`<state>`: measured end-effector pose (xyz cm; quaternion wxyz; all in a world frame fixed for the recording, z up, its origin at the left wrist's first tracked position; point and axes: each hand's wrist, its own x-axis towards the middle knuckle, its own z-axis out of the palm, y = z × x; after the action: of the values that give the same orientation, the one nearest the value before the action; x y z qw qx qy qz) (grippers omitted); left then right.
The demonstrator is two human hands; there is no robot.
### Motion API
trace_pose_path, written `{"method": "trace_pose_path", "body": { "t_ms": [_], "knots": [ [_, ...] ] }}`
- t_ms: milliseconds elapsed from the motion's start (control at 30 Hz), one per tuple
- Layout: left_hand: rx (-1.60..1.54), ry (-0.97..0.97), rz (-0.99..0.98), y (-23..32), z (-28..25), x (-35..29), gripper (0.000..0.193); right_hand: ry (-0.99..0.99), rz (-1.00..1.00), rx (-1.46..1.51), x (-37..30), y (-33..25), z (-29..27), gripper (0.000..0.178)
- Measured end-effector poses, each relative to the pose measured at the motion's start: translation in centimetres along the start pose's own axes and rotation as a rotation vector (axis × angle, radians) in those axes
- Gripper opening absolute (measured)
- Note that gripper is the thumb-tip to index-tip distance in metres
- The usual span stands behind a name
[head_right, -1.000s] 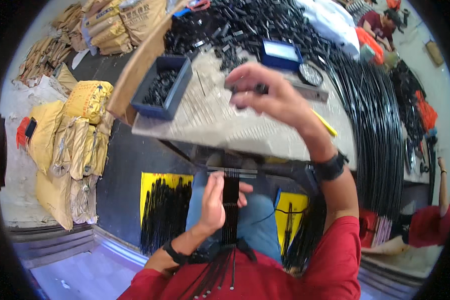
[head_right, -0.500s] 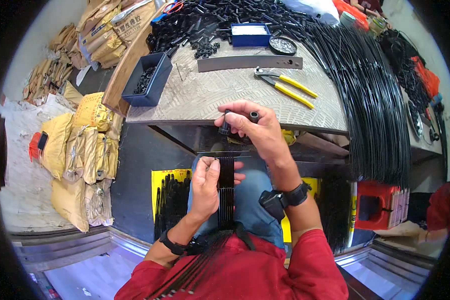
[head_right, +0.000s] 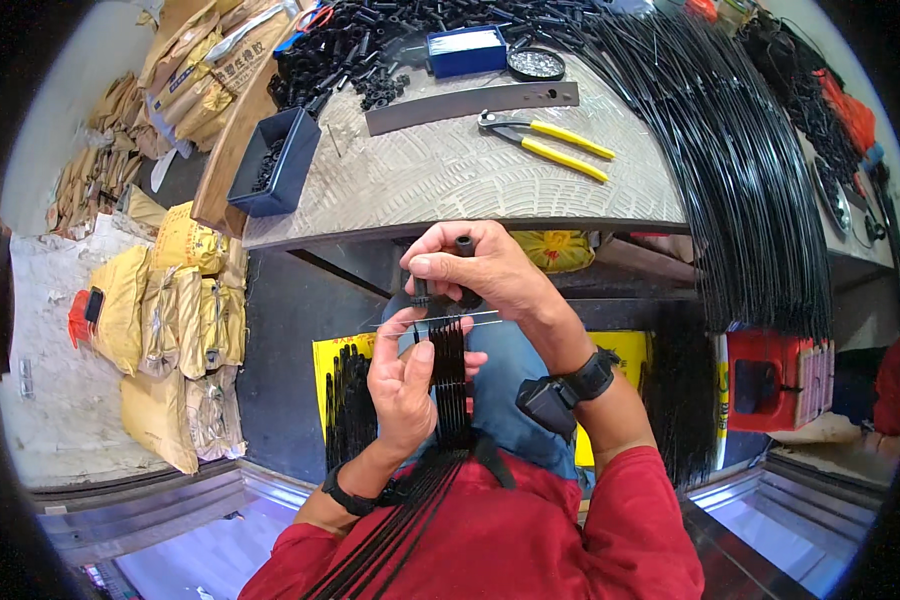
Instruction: The person assembles umbrella frame components by sliding small black plastic parts onto thin metal rods, using a pair of pliers to secure the parts, and repeating the process for multiple rods.
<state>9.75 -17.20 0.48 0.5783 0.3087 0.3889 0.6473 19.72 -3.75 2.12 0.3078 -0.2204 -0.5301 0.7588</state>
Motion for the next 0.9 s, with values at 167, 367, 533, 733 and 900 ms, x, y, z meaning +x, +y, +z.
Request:
{"method": "trace_pose_path", "body": {
  "t_ms": [167, 367, 533, 733, 900],
  "knots": [
    [-0.025, -0.011, -0.010, 0.1, 0.6, -0.5, 0.036, 0.032, -0.033, 0.030, -0.3, 0.5, 0.3, 0.017],
    [-0.016, -0.011, -0.004, -0.5, 0.5, -0.3, 0.038, 0.054, -0.025, 0.002, -0.3, 0.9, 0.4, 0.016],
    [0.029, -0.003, 0.011, -0.6, 0.5, -0.2, 0.038, 0.092, -0.017, 0.010, -0.2, 1.4, 0.7, 0.017],
    [0.045, -0.013, 0.006, -0.7, 0.4, -0.1, 0.038, 0.128, -0.011, 0.002, 0.0, 1.7, 0.8, 0.021],
    [0.042, -0.007, -0.016, -0.4, 0.6, -0.2, 0.039, 0.127, -0.006, -0.021, 0.2, 1.7, 1.0, 0.024]
  ]
}}
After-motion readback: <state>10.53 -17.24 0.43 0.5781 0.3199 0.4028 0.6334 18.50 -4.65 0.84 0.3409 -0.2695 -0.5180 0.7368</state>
